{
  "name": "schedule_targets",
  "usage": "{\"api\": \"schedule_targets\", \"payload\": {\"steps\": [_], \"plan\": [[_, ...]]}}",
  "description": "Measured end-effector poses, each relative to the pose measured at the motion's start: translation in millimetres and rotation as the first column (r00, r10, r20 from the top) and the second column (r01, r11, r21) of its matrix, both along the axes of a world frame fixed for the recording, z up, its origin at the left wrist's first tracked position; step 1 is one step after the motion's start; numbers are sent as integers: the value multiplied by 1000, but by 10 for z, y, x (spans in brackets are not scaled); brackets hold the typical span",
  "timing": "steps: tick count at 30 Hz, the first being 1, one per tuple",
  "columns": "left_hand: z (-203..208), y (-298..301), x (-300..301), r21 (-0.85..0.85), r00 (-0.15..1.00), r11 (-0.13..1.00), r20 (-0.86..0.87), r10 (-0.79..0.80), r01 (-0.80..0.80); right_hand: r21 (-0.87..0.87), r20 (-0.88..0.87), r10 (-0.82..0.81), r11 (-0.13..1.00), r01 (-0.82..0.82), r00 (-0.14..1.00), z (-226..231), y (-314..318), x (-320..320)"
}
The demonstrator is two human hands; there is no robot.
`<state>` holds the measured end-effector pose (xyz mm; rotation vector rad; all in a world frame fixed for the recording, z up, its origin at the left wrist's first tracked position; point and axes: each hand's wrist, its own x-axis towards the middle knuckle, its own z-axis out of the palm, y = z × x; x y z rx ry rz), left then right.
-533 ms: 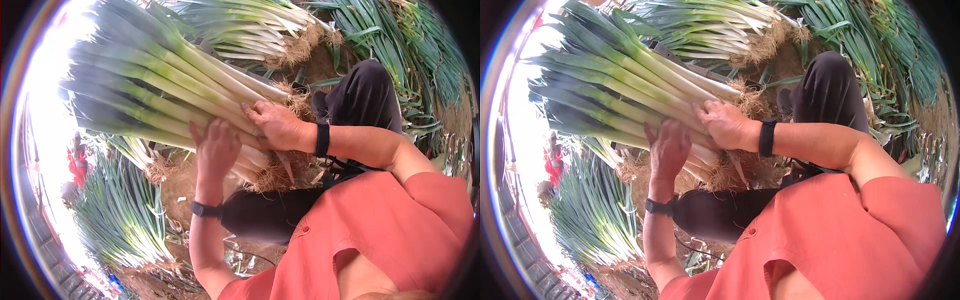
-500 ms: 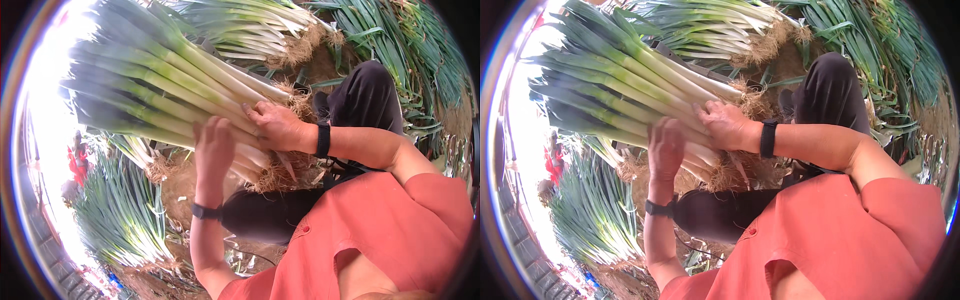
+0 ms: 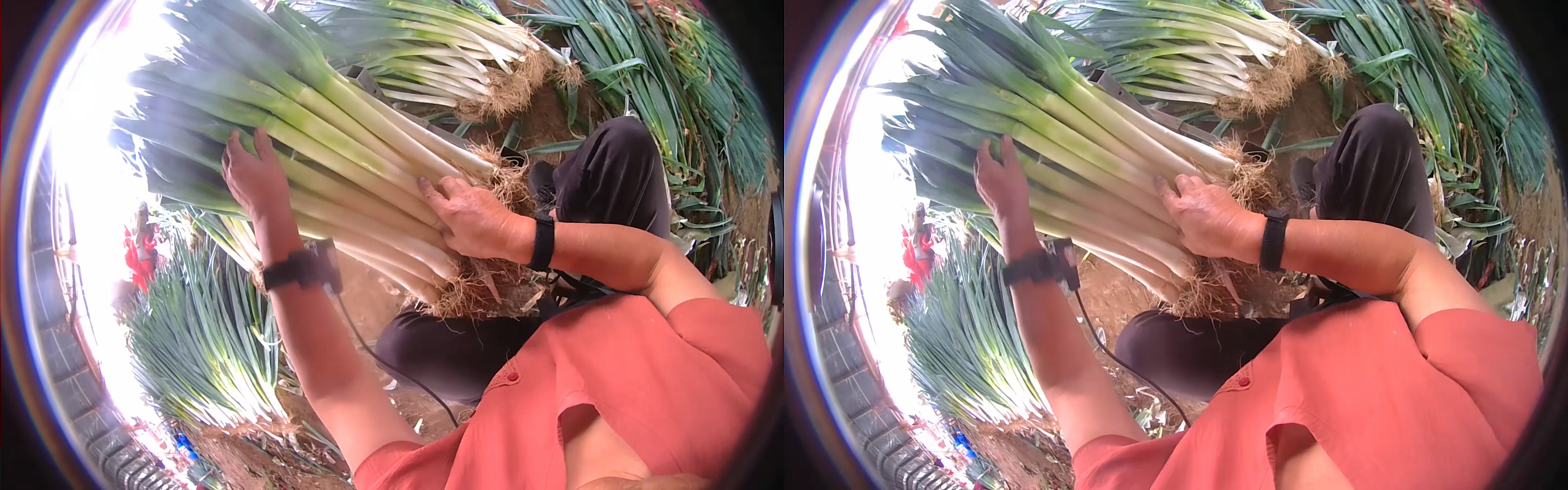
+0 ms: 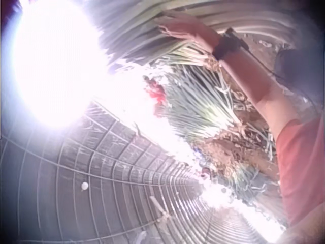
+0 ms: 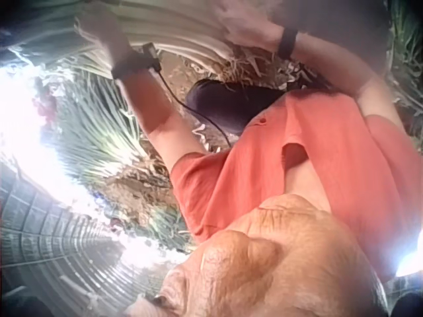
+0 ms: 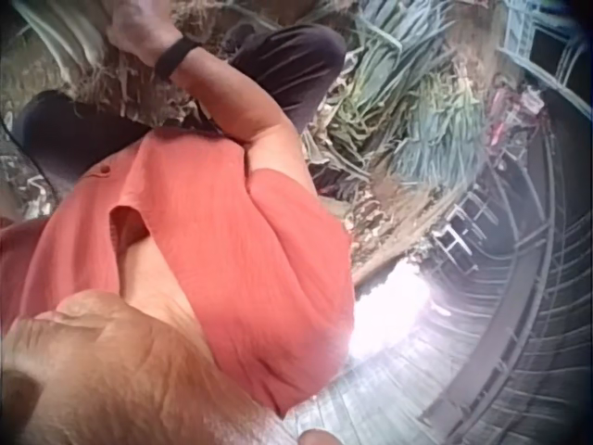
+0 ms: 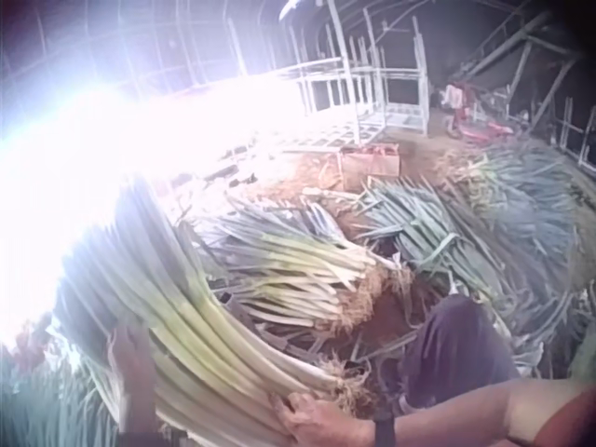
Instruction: Cleaning and peeling harvested leeks in a field.
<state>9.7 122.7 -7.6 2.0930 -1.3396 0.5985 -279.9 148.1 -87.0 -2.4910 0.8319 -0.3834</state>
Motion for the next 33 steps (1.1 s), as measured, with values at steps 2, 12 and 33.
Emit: {"api": "schedule_targets", "payload": {"steps": [2, 12, 33], "plan": [[31, -199, 51, 58, 988, 994, -119, 99, -93, 11, -21, -12, 1000, 12, 1000, 2, 27, 7], [-166, -468, -193, 165, 970, 969, -129, 206, -184, 43, 130, 63, 997, -69, 990, -67, -96, -130], [-274, -404, -179, 132, 985, 984, -115, 132, -117, -24, -322, 146, 986, -163, 935, 65, -338, -248]]}}
